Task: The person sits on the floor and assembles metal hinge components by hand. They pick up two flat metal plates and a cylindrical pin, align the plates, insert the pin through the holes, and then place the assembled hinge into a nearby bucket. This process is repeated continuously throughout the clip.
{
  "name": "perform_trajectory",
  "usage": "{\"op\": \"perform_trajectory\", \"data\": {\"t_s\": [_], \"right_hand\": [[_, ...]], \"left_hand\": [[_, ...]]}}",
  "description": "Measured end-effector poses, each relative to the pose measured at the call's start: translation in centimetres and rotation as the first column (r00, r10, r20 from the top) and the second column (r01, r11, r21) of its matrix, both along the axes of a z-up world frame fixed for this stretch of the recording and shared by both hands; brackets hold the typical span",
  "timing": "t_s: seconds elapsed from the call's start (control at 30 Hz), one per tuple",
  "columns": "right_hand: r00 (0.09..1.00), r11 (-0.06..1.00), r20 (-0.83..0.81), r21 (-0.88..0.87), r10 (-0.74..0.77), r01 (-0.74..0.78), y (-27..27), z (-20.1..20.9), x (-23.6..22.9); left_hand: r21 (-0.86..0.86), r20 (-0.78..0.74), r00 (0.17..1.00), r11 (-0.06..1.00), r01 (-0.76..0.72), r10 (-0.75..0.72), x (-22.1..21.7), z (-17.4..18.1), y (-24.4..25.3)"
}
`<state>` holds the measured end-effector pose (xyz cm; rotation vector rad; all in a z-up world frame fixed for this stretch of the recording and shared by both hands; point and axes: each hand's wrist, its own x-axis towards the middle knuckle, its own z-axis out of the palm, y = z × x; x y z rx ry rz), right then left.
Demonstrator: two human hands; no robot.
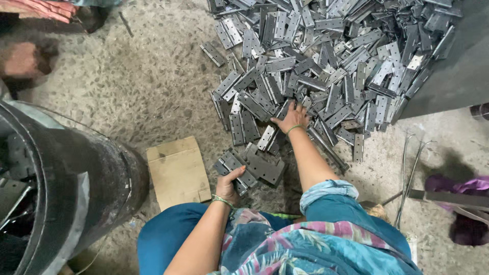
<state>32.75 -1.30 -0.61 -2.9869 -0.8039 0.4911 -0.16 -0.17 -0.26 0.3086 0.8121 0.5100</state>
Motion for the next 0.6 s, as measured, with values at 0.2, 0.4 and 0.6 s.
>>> {"op": "perform_trajectory", "data": {"t_s": [0.2,0.4,0.6], "right_hand": [[1.000,0.998,0.017,0.054,-0.014,0.013,-1.4,-3.1,2.8],[0.995,0.998,0.098,0.060,-0.011,0.005,-7.1,-6.4,5.7],[0.991,0.931,0.031,0.347,-0.129,0.110,-13.0,-7.2,2.5]], "left_hand": [[-0.009,0.018,0.999,0.999,0.043,-0.043,0.1,-1.5,0.1],[-0.001,0.015,0.998,0.998,0.068,-0.068,0.2,-2.1,0.1],[-0.026,0.058,0.995,0.996,0.080,-0.079,0.2,-1.7,0.4]]}}
